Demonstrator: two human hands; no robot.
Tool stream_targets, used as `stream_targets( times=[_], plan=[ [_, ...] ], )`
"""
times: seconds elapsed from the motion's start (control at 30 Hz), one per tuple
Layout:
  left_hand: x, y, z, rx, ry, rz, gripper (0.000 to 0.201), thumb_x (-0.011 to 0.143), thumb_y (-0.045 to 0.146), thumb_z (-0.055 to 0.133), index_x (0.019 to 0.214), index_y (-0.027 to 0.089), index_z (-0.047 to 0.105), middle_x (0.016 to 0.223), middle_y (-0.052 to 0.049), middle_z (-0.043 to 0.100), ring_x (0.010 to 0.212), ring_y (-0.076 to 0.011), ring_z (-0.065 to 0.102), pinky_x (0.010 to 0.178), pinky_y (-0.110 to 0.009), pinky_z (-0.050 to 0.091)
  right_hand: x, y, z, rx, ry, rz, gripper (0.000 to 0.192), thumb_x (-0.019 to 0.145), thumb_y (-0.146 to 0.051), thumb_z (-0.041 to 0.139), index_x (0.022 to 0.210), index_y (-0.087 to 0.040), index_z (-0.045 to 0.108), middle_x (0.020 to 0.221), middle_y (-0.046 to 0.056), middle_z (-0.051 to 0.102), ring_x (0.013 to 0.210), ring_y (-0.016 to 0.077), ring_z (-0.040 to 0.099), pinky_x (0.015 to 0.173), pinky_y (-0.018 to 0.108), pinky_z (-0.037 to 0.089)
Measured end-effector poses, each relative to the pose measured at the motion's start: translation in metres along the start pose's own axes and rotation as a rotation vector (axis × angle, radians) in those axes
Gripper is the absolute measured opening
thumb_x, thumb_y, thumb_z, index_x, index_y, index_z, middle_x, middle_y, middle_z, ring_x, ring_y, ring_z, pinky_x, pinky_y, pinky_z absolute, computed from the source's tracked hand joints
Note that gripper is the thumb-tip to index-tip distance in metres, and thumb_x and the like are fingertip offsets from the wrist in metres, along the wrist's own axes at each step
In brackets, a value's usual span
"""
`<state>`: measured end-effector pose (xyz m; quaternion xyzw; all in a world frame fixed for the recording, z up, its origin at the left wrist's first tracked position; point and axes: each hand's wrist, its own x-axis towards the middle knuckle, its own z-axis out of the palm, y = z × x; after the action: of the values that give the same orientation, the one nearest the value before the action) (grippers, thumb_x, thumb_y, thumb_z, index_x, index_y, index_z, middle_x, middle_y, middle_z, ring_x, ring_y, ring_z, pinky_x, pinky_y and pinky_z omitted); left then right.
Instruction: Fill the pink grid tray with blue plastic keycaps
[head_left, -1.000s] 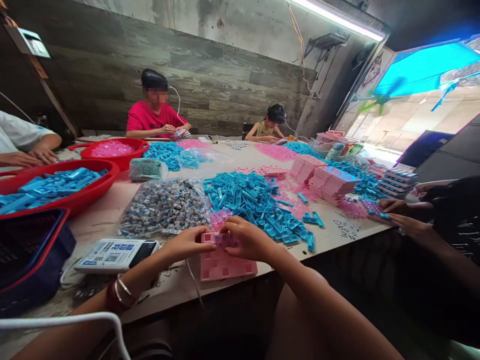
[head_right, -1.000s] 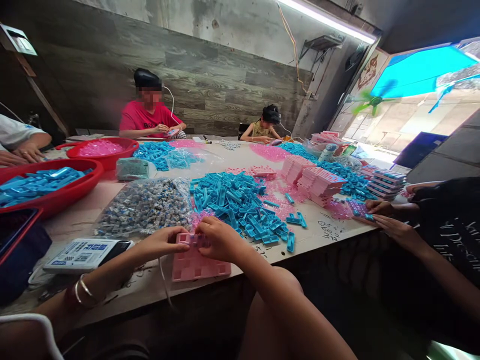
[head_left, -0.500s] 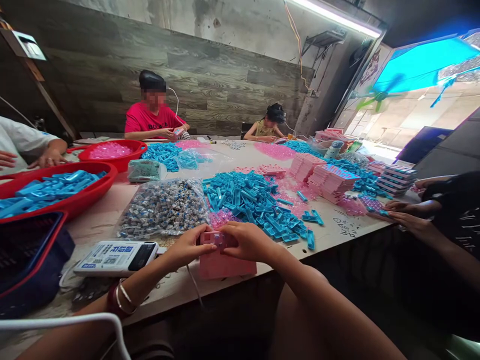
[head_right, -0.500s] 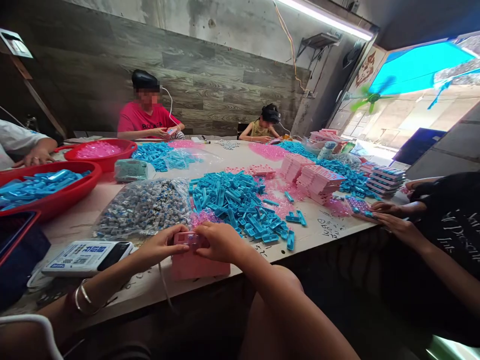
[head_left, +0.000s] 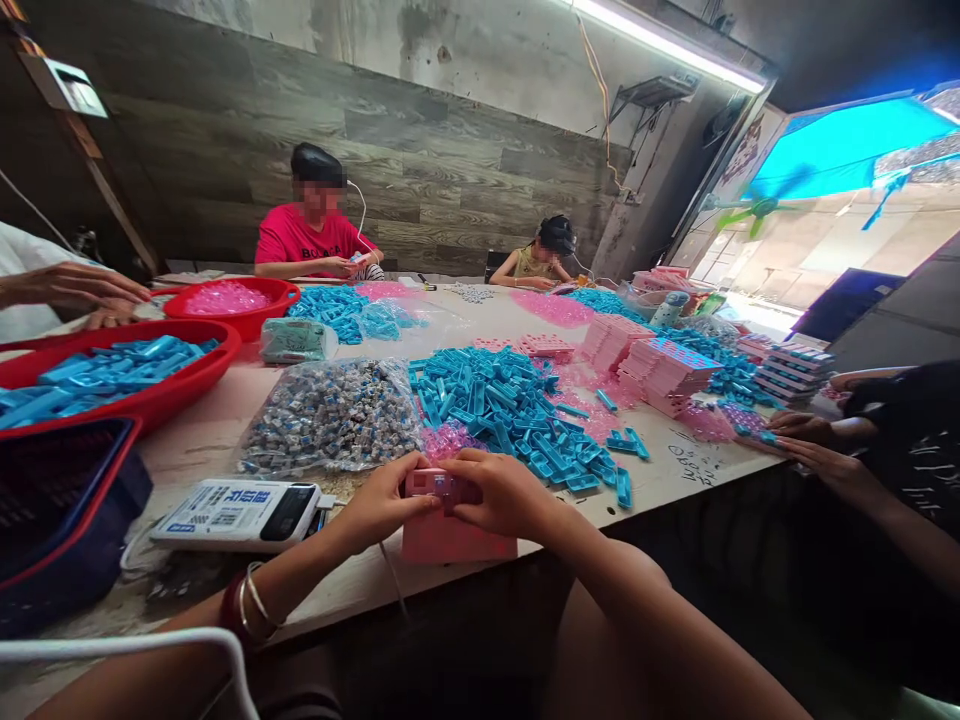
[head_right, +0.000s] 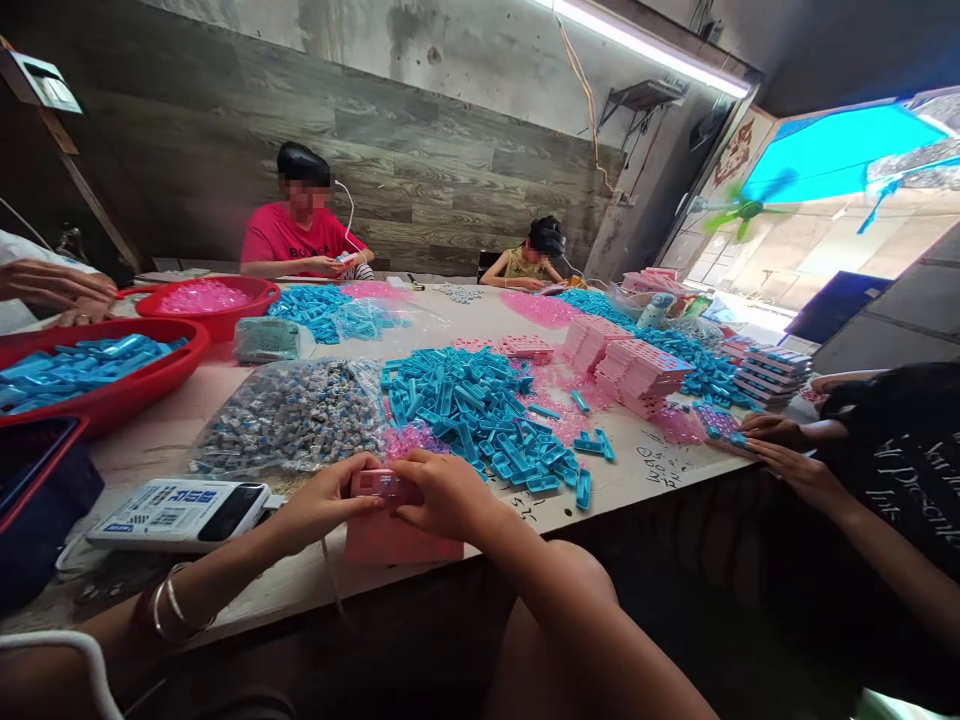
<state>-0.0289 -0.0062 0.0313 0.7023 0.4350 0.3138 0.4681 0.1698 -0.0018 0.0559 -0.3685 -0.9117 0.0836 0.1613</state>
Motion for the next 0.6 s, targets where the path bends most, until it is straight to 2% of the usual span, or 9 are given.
stream_targets(
  times=[0.13,0.3,0.37,0.43,0.47,0.6],
  plan=[
    [0.0,0.003,-0.001,0.06,-0.006,0.007,0.036,0.069,0.046,0.063,0.085,0.016,0.053,0.073,0.001,0.055,0.07,-0.0157,0.05,0.06,-0.024,0.037,-0.002,-0.001,0.001,0.003,0.009,0.01,0.049,0.072,-0.021,0.067,0.119,-0.023,0.057,0.104,0.005,0.062,0.089,0.0206,0.06,0.073,0.027,0.046],
    [0.007,0.003,-0.015,0.113,-0.127,0.018,0.038,0.07,0.049,0.063,0.084,0.015,0.055,0.07,0.003,0.053,0.065,-0.013,0.047,0.057,-0.023,0.036,-0.003,0.01,-0.002,0.101,-0.04,-0.029,0.043,0.072,-0.026,0.07,0.113,-0.019,0.061,0.102,0.007,0.063,0.091,0.0207,0.059,0.077,0.028,0.045],
    [0.011,0.003,-0.026,0.116,-0.08,0.043,0.035,0.076,0.05,0.055,0.082,0.015,0.055,0.07,0.002,0.053,0.065,-0.0132,0.048,0.059,-0.023,0.037,-0.005,0.017,-0.004,0.148,-0.103,-0.039,0.041,0.071,-0.029,0.071,0.11,-0.018,0.063,0.1,0.007,0.062,0.087,0.0191,0.058,0.075,0.028,0.045],
    [0.013,0.002,-0.037,0.204,0.005,0.057,0.033,0.079,0.048,0.05,0.075,0.016,0.054,0.065,0.002,0.05,0.062,-0.0126,0.046,0.057,-0.023,0.035,-0.006,0.024,-0.005,0.175,-0.156,-0.036,0.036,0.072,-0.032,0.072,0.104,-0.016,0.066,0.097,0.007,0.06,0.084,0.0177,0.058,0.074,0.027,0.046],
    [0.013,0.001,-0.042,0.271,0.008,0.055,0.031,0.078,0.046,0.051,0.072,0.016,0.053,0.063,0.002,0.049,0.06,-0.0123,0.045,0.056,-0.023,0.034,-0.007,0.026,-0.005,0.182,-0.17,-0.037,0.035,0.072,-0.033,0.072,0.103,-0.015,0.067,0.097,0.007,0.059,0.083,0.0174,0.058,0.074,0.027,0.046],
    [0.009,-0.002,-0.046,0.503,-0.193,0.053,0.018,0.068,0.032,0.062,0.075,0.016,0.057,0.07,0.001,0.056,0.064,-0.0137,0.05,0.056,-0.022,0.034,-0.005,0.031,0.002,0.189,-0.221,-0.069,0.042,0.072,-0.032,0.074,0.11,-0.017,0.065,0.098,0.007,0.06,0.086,0.018,0.058,0.075,0.028,0.046]
  ],
)
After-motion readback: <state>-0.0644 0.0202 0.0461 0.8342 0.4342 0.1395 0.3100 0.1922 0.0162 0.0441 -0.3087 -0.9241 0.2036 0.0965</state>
